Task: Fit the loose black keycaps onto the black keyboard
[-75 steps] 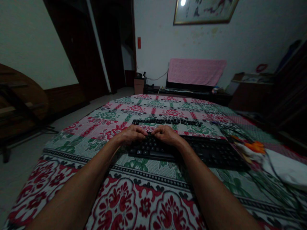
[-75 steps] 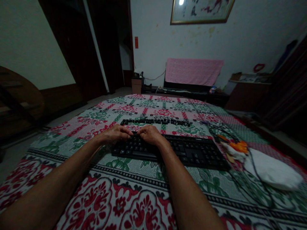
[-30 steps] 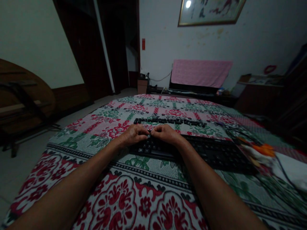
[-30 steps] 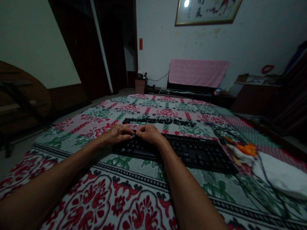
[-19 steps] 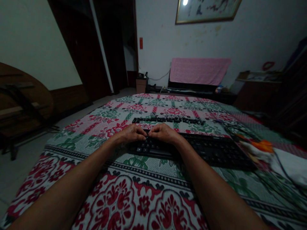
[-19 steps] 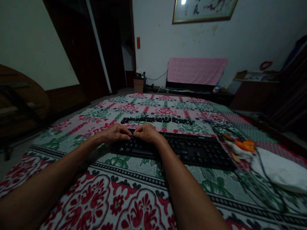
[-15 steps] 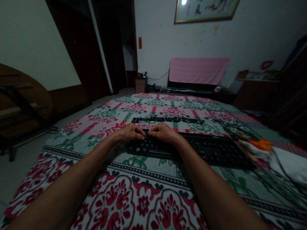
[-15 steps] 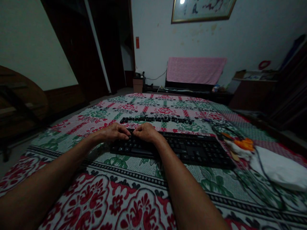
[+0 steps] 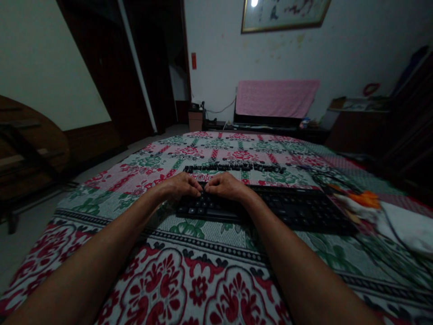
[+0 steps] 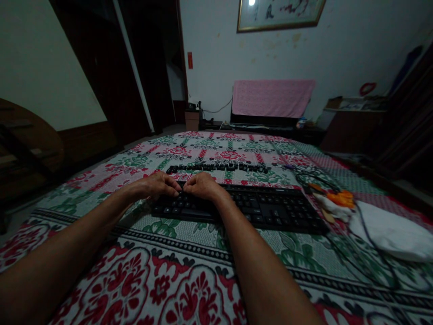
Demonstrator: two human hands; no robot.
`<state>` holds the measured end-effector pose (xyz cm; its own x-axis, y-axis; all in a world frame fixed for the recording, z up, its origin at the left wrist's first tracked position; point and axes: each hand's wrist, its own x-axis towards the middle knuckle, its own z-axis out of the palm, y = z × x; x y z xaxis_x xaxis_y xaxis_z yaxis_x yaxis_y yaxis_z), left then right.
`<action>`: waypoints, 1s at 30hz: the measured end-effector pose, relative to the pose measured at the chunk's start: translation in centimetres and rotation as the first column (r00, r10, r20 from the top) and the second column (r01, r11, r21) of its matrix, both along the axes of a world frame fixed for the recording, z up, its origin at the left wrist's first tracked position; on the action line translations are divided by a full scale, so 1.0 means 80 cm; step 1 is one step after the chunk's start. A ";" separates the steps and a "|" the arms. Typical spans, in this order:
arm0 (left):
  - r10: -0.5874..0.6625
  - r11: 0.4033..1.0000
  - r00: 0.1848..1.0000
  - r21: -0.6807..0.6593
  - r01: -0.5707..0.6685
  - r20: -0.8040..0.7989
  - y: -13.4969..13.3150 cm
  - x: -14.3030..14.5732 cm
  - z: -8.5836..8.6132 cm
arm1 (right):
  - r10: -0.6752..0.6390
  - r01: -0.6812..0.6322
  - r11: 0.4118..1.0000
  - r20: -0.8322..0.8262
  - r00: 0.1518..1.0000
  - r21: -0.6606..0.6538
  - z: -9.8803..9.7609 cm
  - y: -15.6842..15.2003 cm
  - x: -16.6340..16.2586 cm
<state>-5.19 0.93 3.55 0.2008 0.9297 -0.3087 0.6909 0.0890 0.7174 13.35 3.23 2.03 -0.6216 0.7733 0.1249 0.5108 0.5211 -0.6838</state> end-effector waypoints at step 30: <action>0.001 0.999 0.997 0.041 0.003 -0.083 -0.001 0.006 0.003 | -0.067 0.063 0.996 0.056 0.996 0.067 -0.001 -0.004 -0.012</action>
